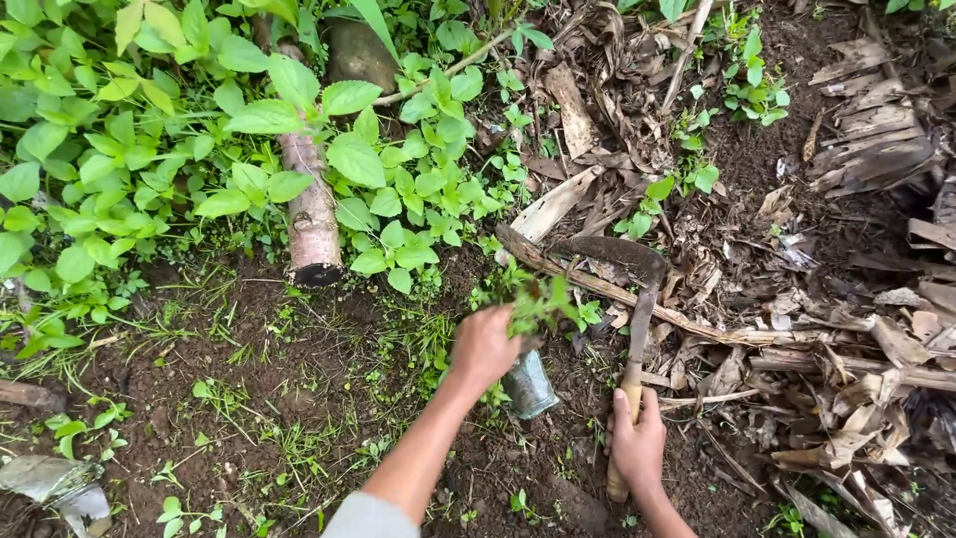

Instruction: The person uses a sickle to cut weeds and uproot small plants from the soil in a garden area. They repeatedly swing the tool to sever stems and then pull the vegetation by hand, clearing a patch of ground near existing plants and debris.

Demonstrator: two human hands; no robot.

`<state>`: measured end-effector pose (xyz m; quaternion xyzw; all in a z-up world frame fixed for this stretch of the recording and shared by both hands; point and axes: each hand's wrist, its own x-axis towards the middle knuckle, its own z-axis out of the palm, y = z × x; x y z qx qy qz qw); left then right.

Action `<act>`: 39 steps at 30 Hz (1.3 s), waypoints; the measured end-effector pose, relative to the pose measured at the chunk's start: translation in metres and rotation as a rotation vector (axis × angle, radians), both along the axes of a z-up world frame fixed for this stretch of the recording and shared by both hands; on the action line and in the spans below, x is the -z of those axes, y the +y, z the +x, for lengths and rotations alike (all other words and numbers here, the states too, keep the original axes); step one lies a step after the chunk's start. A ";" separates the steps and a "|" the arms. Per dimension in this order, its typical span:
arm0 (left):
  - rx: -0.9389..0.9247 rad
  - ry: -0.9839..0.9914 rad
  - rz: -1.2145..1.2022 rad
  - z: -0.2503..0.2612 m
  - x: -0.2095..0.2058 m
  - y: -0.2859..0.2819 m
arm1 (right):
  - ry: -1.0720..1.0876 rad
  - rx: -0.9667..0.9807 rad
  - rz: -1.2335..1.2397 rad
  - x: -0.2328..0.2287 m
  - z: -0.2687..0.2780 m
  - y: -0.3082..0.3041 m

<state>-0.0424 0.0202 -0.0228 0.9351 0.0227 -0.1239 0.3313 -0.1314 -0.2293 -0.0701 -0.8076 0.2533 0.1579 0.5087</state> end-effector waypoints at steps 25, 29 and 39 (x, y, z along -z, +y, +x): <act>-0.270 -0.294 0.312 -0.038 0.010 0.100 | -0.025 0.012 0.016 -0.004 -0.003 0.006; -0.275 -0.383 0.291 -0.034 0.039 0.098 | -0.021 0.018 0.019 -0.006 -0.003 0.006; 0.130 -0.316 0.298 -0.034 0.007 0.097 | -0.014 0.016 0.041 -0.009 -0.003 0.004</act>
